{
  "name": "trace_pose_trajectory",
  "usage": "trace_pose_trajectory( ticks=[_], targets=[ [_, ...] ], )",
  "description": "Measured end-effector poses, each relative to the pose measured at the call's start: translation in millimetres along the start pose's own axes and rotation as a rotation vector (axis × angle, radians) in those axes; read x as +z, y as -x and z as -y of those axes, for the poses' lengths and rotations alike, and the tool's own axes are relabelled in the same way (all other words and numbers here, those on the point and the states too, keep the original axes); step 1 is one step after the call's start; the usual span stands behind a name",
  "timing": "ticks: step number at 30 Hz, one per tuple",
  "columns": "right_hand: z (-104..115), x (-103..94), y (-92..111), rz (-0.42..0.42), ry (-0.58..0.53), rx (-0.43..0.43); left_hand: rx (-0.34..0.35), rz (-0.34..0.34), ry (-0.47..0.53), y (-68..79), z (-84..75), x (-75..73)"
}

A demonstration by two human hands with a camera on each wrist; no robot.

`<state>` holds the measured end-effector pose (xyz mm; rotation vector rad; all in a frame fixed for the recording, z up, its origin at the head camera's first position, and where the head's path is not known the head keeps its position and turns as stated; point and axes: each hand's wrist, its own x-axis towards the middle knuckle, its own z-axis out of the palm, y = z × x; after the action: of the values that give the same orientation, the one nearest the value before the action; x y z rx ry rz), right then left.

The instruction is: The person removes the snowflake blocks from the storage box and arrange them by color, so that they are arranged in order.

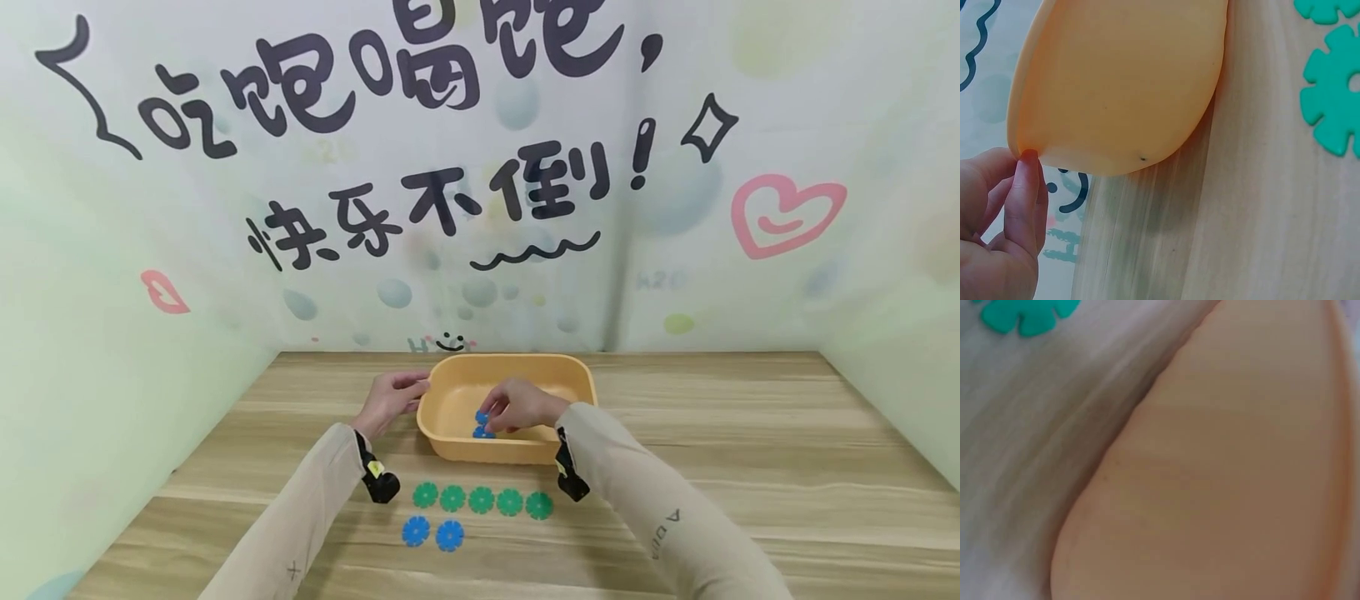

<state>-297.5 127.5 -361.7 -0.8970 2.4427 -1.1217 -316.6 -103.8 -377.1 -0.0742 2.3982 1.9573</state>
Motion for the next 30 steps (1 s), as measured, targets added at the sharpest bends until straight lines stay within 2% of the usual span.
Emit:
trace_pose_trajectory(
  ticks=[6, 12, 17, 22, 30],
  targets=[
    [-9.9, 6.7, -10.3, -0.021, -0.007, 0.063, 0.012, 0.001, -0.002, 1.0, -0.9, 0.0],
    [-13.0, 10.9, -14.1, -0.009, -0.012, 0.067, 0.002, -0.007, -0.009, 0.4, -1.6, 0.7],
    [-12.4, 13.0, -13.3, 0.042, 0.060, 0.068, -0.003, -0.002, -0.001, -0.4, -1.0, 0.5],
    [-10.4, 15.1, -12.6, 0.036, 0.141, 0.059, 0.004, 0.001, 0.010, 0.2, -0.6, 0.4],
    [-11.1, 15.8, -11.2, 0.014, 0.154, 0.087, -0.008, -0.009, 0.008, 1.3, -0.9, 1.3]
  ],
)
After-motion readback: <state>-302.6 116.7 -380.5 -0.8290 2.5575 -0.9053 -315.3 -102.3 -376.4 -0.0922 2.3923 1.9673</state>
